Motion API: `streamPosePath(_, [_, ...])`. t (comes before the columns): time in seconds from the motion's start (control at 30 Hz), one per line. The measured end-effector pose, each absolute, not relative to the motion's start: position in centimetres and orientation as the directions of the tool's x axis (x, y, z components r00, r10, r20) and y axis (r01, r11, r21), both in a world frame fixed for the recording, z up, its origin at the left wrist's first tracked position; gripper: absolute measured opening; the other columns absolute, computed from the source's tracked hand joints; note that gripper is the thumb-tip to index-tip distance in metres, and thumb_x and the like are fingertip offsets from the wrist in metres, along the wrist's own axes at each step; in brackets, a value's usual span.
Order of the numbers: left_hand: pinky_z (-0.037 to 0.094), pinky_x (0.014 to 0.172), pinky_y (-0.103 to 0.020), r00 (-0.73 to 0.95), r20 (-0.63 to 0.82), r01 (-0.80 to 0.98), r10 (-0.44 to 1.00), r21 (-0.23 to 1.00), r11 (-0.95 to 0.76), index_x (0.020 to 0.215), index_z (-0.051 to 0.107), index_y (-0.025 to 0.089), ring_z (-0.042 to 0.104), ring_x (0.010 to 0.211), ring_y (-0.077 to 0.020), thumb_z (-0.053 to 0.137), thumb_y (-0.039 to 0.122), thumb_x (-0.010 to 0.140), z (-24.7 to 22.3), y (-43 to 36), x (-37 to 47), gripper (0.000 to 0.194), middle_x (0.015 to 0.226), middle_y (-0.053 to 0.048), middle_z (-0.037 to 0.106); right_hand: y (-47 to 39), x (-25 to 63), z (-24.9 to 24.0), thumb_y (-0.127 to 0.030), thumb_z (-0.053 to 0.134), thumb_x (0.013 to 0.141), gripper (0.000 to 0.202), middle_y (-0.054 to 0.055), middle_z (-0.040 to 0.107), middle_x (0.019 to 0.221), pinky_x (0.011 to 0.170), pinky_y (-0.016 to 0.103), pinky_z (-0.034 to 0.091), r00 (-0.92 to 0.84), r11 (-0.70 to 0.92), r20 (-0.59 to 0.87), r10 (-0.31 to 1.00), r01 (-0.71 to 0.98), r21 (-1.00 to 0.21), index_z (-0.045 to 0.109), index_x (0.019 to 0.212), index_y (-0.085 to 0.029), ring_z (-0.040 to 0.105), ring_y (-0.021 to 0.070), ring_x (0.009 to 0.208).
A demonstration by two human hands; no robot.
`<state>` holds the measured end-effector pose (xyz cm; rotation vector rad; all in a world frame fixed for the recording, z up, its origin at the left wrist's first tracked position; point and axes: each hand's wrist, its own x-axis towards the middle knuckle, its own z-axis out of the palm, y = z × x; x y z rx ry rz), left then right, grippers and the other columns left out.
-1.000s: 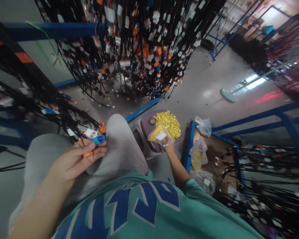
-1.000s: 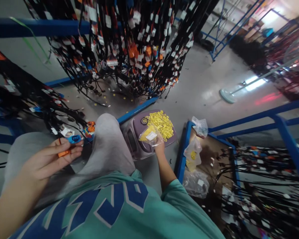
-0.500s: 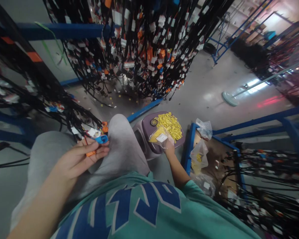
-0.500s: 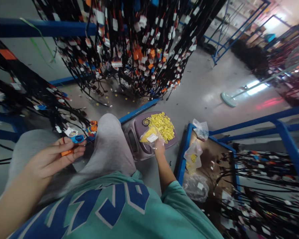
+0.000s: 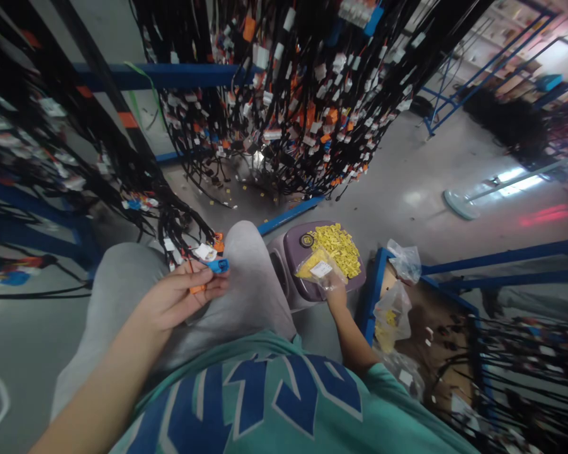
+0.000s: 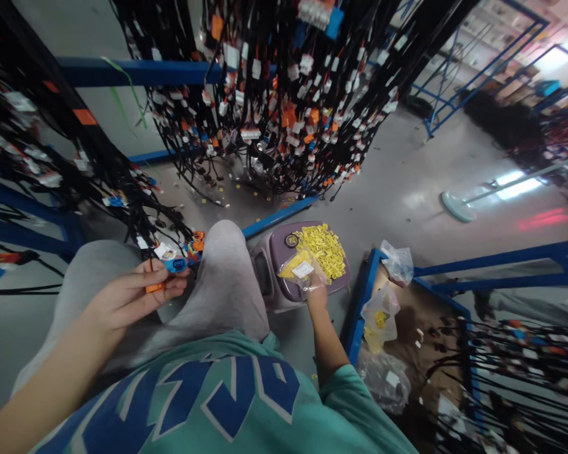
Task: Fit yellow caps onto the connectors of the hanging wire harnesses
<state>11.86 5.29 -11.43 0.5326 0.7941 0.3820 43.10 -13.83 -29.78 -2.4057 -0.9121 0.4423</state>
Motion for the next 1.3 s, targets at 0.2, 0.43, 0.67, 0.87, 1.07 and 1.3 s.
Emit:
streamPosePath(0.2, [0.054, 0.056, -0.021, 0.703, -0.527, -0.128, 0.478, 0.568, 0.813, 0.067, 0.067, 0.011, 0.065, 0.058, -0.0149, 0.057, 0.000, 0.067, -11.7, 5.4, 11.7, 0.014, 0.066, -0.007, 0.069, -14.8, 42.3, -29.3, -0.026, 0.048, 0.068, 0.011, 0.006, 0.058, 0.060, 0.059, 0.028, 0.040, 0.853, -0.628, -0.122, 0.507, 0.269, -0.730, 0.055, 0.066, -0.018, 0.056, 0.0203, 0.067])
streamPosePath(0.43, [0.055, 0.057, -0.023, 0.791, -0.451, -0.168, 0.414, 0.491, 0.855, 0.073, 0.067, 0.007, 0.065, 0.059, -0.0163, 0.061, 0.004, 0.067, -12.7, 5.5, 11.6, 0.009, 0.069, -0.009, 0.069, -18.6, 41.9, -26.8, -0.038, 0.055, 0.055, 0.024, 0.001, 0.055, 0.051, 0.047, 0.027, 0.045, 0.765, -0.612, -0.439, 0.472, -0.074, -0.787, 0.054, 0.062, -0.016, 0.051, 0.0126, 0.044])
streamPosePath(0.67, [0.052, 0.053, -0.022, 0.828, -0.398, -0.207, 0.394, 0.437, 0.875, 0.068, 0.067, 0.008, 0.063, 0.054, -0.0143, 0.061, 0.007, 0.066, -12.6, 4.6, 11.8, 0.007, 0.065, -0.008, 0.068, -15.7, 37.6, -19.8, -0.034, 0.072, 0.054, 0.032, 0.001, 0.060, 0.062, 0.037, 0.020, 0.039, 0.388, -0.546, -0.605, 0.695, -0.264, -0.795, 0.060, 0.075, -0.014, 0.048, 0.0067, 0.040])
streamPosePath(0.87, [0.047, 0.048, -0.019, 0.854, -0.337, -0.230, 0.397, 0.441, 0.868, 0.070, 0.066, 0.008, 0.061, 0.051, -0.0125, 0.066, 0.010, 0.062, -12.0, 4.0, 11.4, 0.009, 0.064, -0.007, 0.068, -8.0, 31.2, -13.3, -0.032, 0.064, 0.068, 0.018, 0.000, 0.061, 0.061, 0.039, 0.020, 0.039, 0.216, -0.250, -0.301, 0.929, -0.234, -0.940, 0.058, 0.073, -0.016, 0.049, 0.0066, 0.040])
streamPosePath(1.07, [0.046, 0.049, -0.019, 0.864, -0.291, -0.255, 0.412, 0.452, 0.855, 0.074, 0.066, 0.009, 0.061, 0.051, -0.0118, 0.071, 0.014, 0.059, -12.1, 3.5, 10.7, 0.017, 0.066, -0.006, 0.068, -4.3, 26.8, -10.2, -0.029, 0.055, 0.078, 0.010, -0.003, 0.053, 0.062, 0.046, 0.020, 0.039, 0.150, 0.056, 0.043, 0.988, -0.081, -0.995, 0.057, 0.079, -0.019, 0.049, 0.0069, 0.050])
streamPosePath(1.3, [0.045, 0.050, -0.018, 0.866, -0.237, -0.287, 0.441, 0.486, 0.826, 0.075, 0.067, 0.011, 0.060, 0.051, -0.0109, 0.075, 0.017, 0.057, -12.3, 3.4, 10.7, 0.021, 0.060, -0.002, 0.065, -3.2, 24.7, -9.8, -0.023, 0.050, 0.082, 0.008, -0.001, 0.050, 0.079, 0.065, 0.023, 0.040, 0.156, 0.228, 0.276, 0.948, 0.266, -0.936, 0.055, 0.077, -0.020, 0.049, 0.0090, 0.070])
